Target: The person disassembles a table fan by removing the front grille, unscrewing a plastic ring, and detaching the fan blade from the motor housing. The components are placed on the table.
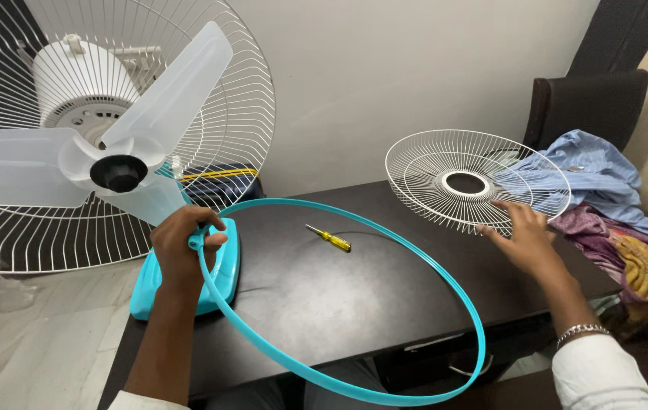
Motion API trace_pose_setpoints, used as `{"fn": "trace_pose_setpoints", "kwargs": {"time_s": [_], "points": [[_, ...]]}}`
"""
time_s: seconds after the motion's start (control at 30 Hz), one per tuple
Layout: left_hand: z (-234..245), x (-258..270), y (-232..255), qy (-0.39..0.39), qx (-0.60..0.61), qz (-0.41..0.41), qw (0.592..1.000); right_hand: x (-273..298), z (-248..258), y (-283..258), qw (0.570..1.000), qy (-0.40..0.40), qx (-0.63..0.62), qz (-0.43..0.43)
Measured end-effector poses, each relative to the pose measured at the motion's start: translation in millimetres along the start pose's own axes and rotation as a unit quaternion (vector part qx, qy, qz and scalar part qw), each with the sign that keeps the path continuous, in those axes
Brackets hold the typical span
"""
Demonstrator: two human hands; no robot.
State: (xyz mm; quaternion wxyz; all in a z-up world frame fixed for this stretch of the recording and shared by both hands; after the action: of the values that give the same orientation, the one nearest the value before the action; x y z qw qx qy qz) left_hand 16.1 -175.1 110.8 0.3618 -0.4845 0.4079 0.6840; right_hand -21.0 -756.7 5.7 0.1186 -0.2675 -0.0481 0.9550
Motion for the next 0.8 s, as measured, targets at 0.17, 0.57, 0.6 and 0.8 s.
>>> {"fn": "trace_pose_setpoints", "kwargs": {"time_s": [0.17,0.57,0.6,0.8], "points": [[0.7,8.1,1.5,-0.032,-0.015,0.018,0.999,28.2,-5.4,-39.5,0.965,-0.129,-0.228,-0.018],[-4.1,34.8,-28.1,-0.183,0.073,0.165,0.966,51.9,-11.5,-97.5,0.963,-0.132,-0.224,-0.075],[-2.5,38.2,-31.8,-0.206,0.097,0.178,0.957,49.6,-6.3,-101.4,0.962,-0.122,-0.228,-0.084],[16.4,50.7,-38.3,-0.343,0.042,0.148,0.927,25.3,18.4,-142.0,0.978,-0.094,-0.16,-0.095]]}}
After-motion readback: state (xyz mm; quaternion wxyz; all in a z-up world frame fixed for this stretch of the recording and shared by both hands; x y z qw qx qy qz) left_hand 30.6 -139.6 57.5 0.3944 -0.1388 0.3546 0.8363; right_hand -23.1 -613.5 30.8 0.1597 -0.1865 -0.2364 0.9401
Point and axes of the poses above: each hand's wrist, its own x-axis away from the middle knuckle, its own z-axis out of the back of the hand, y = z × x, the point moved 3 cm from there along -x, towards the middle knuckle, and after that the axes turned 5 degrees about x, right-handed, at the moved point
